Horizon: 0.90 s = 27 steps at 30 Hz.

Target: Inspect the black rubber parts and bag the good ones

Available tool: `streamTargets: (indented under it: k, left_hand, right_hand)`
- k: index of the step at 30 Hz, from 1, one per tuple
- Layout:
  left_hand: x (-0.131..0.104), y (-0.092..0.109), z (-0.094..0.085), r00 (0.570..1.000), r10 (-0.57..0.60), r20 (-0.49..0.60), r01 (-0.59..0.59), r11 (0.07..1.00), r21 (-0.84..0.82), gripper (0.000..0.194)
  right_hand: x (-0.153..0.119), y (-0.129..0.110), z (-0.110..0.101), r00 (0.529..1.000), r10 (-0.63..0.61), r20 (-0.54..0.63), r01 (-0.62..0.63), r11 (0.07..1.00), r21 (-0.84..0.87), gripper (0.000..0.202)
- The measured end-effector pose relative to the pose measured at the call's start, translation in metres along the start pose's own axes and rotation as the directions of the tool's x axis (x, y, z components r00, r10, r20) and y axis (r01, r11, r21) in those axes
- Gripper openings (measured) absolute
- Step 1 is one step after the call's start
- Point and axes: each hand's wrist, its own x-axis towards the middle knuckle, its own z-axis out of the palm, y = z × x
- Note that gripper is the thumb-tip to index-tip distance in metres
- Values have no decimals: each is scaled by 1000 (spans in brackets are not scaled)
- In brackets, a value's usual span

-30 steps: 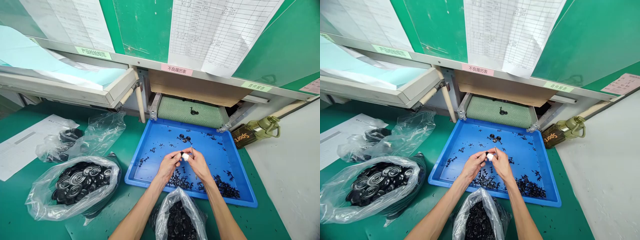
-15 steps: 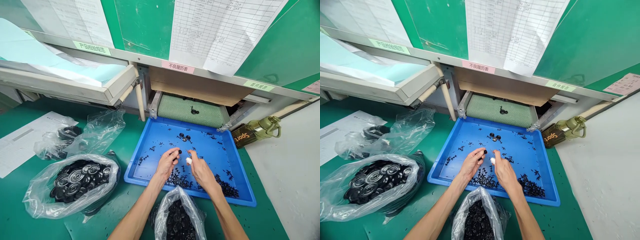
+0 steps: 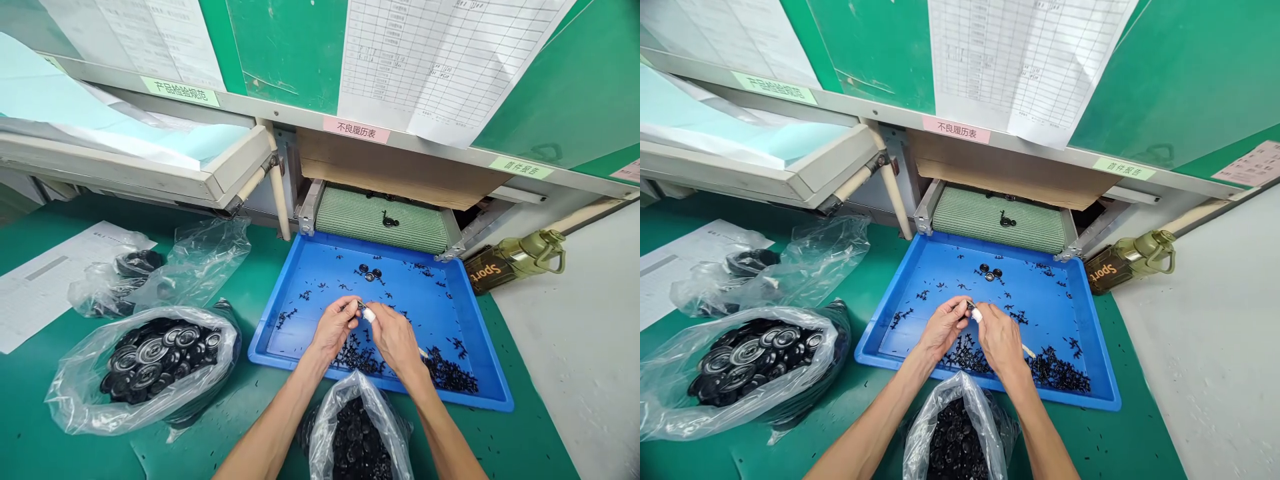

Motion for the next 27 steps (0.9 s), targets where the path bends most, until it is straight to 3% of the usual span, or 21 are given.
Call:
streamTargets:
  k: [8, 16, 21, 27]
  left_hand:
    - [-1, 1, 0, 1000, -18, 19, 19, 1000, -22, 27]
    - [-3, 5, 3, 1000, -7, 21, 7, 999, -39, 24]
    - [-2, 5, 4, 1000, -1, -11, 1, 999, -45, 27]
    - [-1, 4, 5, 999, -3, -39, 2, 999, -34, 31]
  right_hand:
    - [-3, -6, 4, 996, -1, -86, -3, 999, -44, 32]
    - [-9, 0, -3, 997, -56, -55, 46, 985, -167, 31]
    - [-10, -3, -5, 993, -52, -105, 39, 992, -117, 35]
    - [-7, -8, -1, 996, -30, -85, 22, 995, -93, 32]
